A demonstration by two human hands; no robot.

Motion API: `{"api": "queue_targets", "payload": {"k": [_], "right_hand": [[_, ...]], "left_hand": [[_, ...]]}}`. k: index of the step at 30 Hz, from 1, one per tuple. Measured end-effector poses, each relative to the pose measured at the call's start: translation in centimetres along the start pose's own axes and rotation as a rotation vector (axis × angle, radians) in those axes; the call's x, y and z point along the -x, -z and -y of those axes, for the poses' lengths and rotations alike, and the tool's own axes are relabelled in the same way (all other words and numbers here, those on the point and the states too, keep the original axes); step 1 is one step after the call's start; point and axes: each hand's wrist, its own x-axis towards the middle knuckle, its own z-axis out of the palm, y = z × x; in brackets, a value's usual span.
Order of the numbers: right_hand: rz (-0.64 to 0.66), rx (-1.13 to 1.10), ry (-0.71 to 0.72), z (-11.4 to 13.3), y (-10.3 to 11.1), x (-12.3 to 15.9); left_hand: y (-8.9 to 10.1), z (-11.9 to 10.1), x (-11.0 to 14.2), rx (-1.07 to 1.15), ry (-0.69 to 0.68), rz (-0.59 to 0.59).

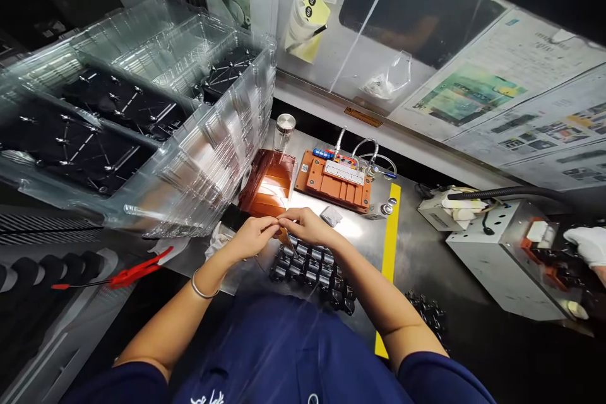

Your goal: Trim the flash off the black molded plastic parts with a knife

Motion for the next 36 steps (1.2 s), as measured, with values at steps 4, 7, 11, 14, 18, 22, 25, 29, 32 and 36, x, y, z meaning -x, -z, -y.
{"api": "queue_targets", "payload": {"k": [4, 7, 11, 14, 18, 22, 25, 29, 32, 36], "right_hand": [[0.067, -0.098, -0.085, 0.0, 0.5, -0.1], [0.051, -0.148, -0.129, -0.1, 0.5, -0.2], [0.081, -0.180, -0.101, -0.4, 0.8, -0.2], [0.093, -0.192, -0.092, -0.7, 1.2, -0.1], [0.094, -0.189, -0.082, -0.6, 1.8, 0.0], [-0.018, 0.045, 0.073, 0.1, 2.1, 0.3], [0.121, 0.193, 0.099, 0.2, 2.3, 0.6], [-0.177, -0.110, -0.145, -1.2, 3.3, 1.0], [-0.539, -0.488, -0.272, -2.7, 4.0, 1.2], [-0.726, -0.611, -0.337, -4.1, 3.3, 0.9]], "left_hand": [[0.0, -0.4, 0.0, -0.009, -0.005, 0.029], [-0.1, -0.6, 0.0, 0.015, -0.022, 0.041], [-0.2, -0.9, 0.2, 0.088, -0.017, 0.039], [-0.2, -1.1, 0.2, 0.118, -0.015, 0.042], [-0.1, -1.2, 0.2, 0.126, -0.007, 0.042], [0.5, -1.4, 0.0, -0.041, -0.036, 0.133], [1.3, -1.9, -0.4, -0.277, -0.201, 0.043], [2.3, -2.1, -0.5, -0.318, -0.226, -0.716], [2.3, -1.7, -0.2, 0.086, 0.041, -0.776], [1.2, -1.6, 0.3, 0.638, 0.371, -0.247]]}}
